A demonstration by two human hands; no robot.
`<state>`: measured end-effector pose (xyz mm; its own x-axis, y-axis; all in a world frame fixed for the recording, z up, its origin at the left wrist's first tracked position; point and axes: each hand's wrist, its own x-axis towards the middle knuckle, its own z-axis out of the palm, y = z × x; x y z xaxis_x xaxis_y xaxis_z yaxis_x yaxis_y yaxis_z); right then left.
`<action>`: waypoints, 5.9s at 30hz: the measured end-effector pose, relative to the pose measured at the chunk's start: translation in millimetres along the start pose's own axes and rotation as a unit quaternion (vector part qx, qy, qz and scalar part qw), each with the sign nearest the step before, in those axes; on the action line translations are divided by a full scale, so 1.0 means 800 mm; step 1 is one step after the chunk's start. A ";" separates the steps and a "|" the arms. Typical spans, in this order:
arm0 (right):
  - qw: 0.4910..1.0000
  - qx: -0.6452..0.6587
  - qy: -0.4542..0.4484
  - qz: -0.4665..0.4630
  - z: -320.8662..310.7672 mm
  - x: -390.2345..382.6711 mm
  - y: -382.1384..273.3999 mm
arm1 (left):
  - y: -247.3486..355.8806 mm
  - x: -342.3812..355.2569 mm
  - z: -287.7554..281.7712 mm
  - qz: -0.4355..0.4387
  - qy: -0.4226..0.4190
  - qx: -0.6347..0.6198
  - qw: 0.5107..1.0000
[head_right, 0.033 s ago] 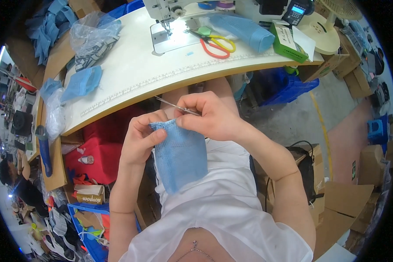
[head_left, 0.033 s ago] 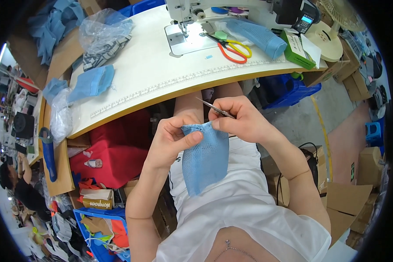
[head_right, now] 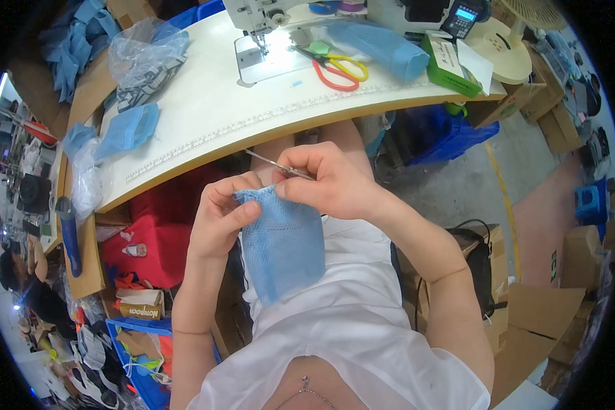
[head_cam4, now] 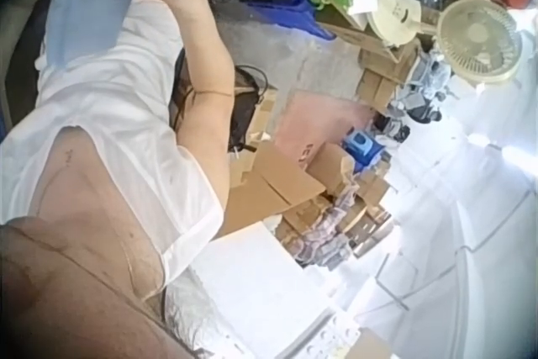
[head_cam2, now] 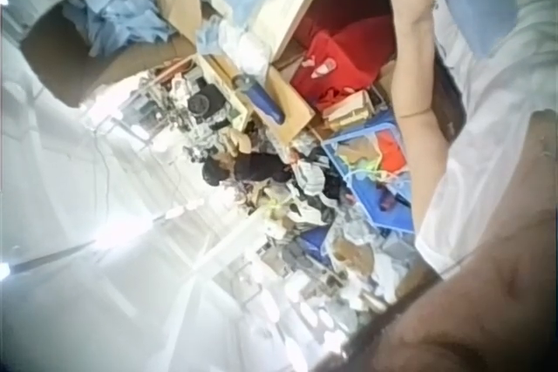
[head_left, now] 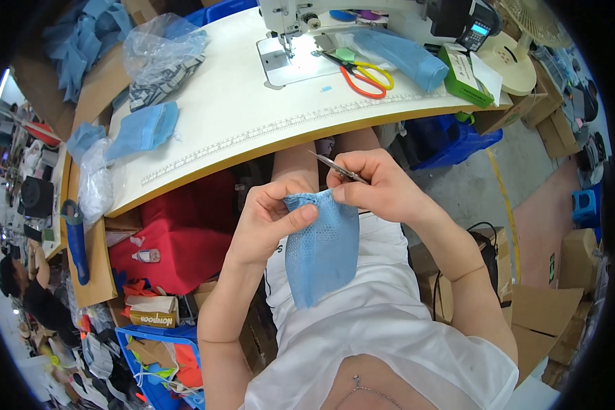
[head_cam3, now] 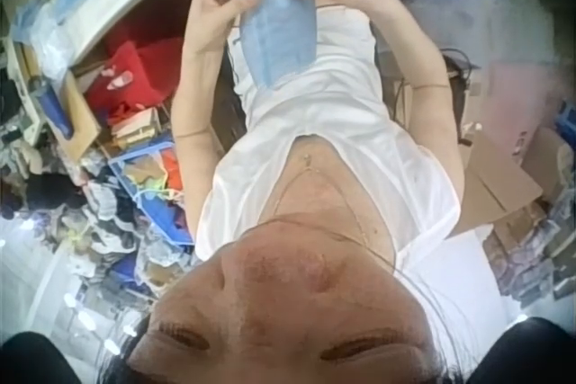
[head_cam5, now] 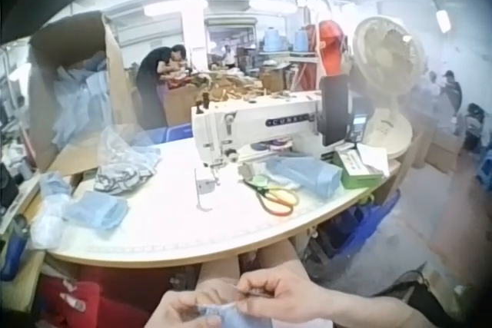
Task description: Sewing blue mesh fabric components and attaching metal clips to assemble small pouches.
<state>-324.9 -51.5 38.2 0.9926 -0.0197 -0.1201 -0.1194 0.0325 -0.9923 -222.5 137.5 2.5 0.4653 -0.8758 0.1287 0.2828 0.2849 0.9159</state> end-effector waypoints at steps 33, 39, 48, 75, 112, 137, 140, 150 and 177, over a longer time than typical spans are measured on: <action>0.989 -0.118 0.005 -0.089 0.010 0.002 0.006 | -0.003 -0.004 0.002 -0.021 0.139 0.123 0.982; 0.988 -0.121 0.019 -0.091 0.010 0.007 0.023 | -0.007 -0.003 0.003 -0.044 0.130 0.167 0.976; 0.995 0.085 -0.024 0.043 0.006 0.008 0.010 | -0.027 0.004 -0.004 -0.067 0.116 -0.127 0.983; 0.965 0.225 -0.107 0.077 -0.004 0.031 0.034 | -0.008 0.001 -0.015 -0.125 0.047 -0.087 0.987; 0.994 0.093 -0.058 0.003 -0.002 0.011 0.022 | 0.000 -0.008 0.008 -0.052 0.083 0.060 0.993; 0.989 0.027 -0.017 0.142 0.107 0.100 0.090 | 0.077 -0.168 -0.129 0.274 0.395 -0.159 0.863; 0.979 0.112 -0.071 0.152 0.126 0.106 0.094 | 0.062 -0.166 -0.131 0.255 0.335 -0.103 0.901; 0.981 0.040 0.067 -0.181 0.134 0.104 0.060 | 0.059 -0.212 -0.131 0.094 0.318 0.097 0.939; 0.971 -0.100 0.039 -0.212 0.134 0.091 0.060 | 0.148 -0.193 -0.128 0.271 0.449 0.082 0.847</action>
<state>-256.0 55.5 -14.9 0.9494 -0.0648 0.3073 0.2905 -0.1902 -0.9378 -175.4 346.6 52.2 0.9610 0.0385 0.2739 -0.2636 0.4278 0.8646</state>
